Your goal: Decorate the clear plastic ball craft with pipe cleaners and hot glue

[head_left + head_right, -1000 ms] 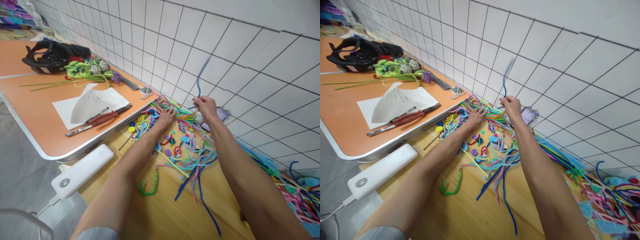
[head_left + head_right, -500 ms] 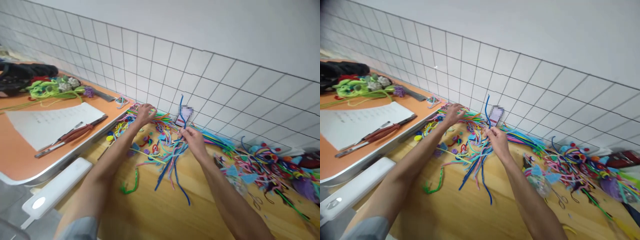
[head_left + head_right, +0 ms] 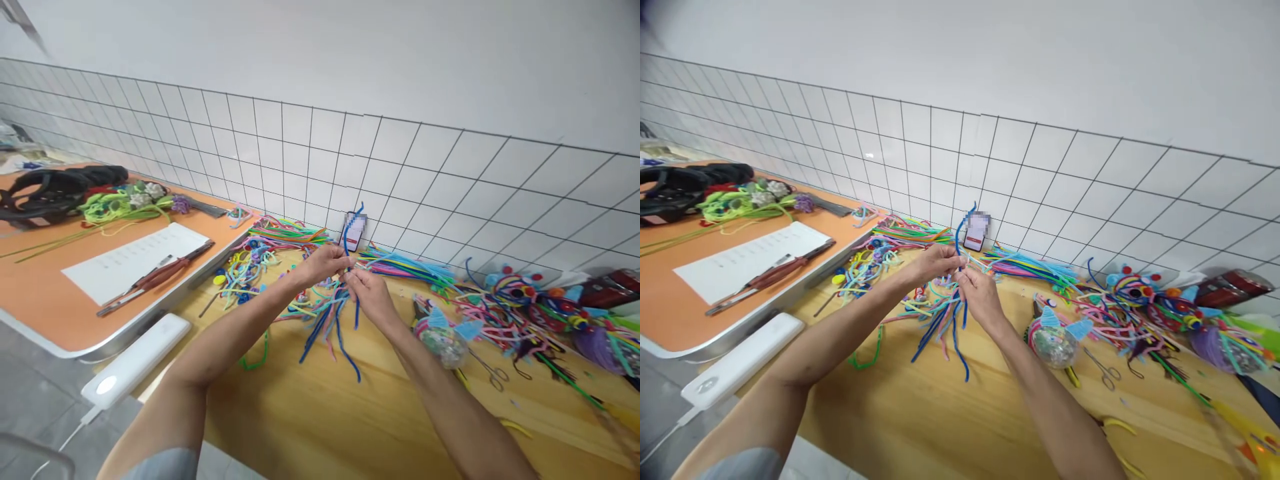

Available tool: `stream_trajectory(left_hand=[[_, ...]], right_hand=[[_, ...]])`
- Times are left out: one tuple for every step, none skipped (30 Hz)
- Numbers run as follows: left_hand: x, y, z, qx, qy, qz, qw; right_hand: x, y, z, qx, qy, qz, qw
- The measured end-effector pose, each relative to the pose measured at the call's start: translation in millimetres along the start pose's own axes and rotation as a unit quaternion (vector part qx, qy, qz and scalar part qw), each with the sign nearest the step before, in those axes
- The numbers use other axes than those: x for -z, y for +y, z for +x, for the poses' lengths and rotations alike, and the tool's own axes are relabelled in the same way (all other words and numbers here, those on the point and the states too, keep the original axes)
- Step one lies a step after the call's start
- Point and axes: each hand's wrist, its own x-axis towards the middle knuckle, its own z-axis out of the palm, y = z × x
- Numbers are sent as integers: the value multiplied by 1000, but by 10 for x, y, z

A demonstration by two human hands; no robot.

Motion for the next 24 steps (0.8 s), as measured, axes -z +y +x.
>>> stream_trajectory(left_hand=[[7,-26,-17,9,-3,-19,1000],[13,-50,-34,16,-1,-40,999],[17,-70,-51,21,6,-61,998],[17,-87,-63,22,16,-79,996],[13,-101,-70,22,27,-92,995],[6,-114,-70,21,36,-99,994],[-5,-127,-63,21,42,-102,994],[-18,-140,-47,21,49,-106,993],[-32,-154,-23,21,57,-110,992],[-46,-170,6,22,66,-114,991],[-58,-188,39,22,75,-116,990],[-70,-208,75,24,84,-117,989],[-80,-230,111,26,92,-116,989],[-90,-254,146,28,98,-113,988],[-99,-280,177,32,101,-107,989],[-108,-310,204,35,103,-99,989],[-118,-344,226,39,103,-88,990],[-128,-380,244,44,102,-75,991],[-137,-419,256,49,101,-58,992],[-145,-459,263,52,102,-39,993],[-152,-498,268,53,103,-16,993],[-157,-534,271,50,105,9,993],[-162,-566,275,43,109,36,992],[-166,-592,283,34,114,63,991]], right_hand=[[5,15,-42,-7,-15,6,1000],[6,28,-88,-16,-30,15,999],[2,38,-137,-29,-43,25,998],[-9,45,-189,-43,-52,36,997],[-24,50,-242,-58,-59,47,995],[-44,54,-296,-70,-65,58,994],[-67,58,-349,-79,-69,66,992],[-91,63,-401,-84,-74,70,991],[-115,69,-451,-86,-82,71,990],[-138,78,-498,-86,-88,70,990],[-159,90,-543,-85,-90,66,990],[-177,104,-584,-81,-89,58,991],[-193,121,-623,-75,-84,48,992],[-207,141,-659,-67,-77,36,994],[-220,164,-693,-59,-70,24,996],[-232,188,-725,-49,-66,12,997],[-244,214,-756,-41,-65,1,997],[-256,239,-785,-34,-66,-9,997],[-268,263,-812,-30,-69,-18,997],[-279,284,-837,-27,-73,-26,997],[-289,303,-859,-28,-75,-32,996],[-297,318,-876,-31,-76,-34,996],[-303,331,-887,-38,-76,-31,996],[-308,342,-894,-46,-76,-24,996]])
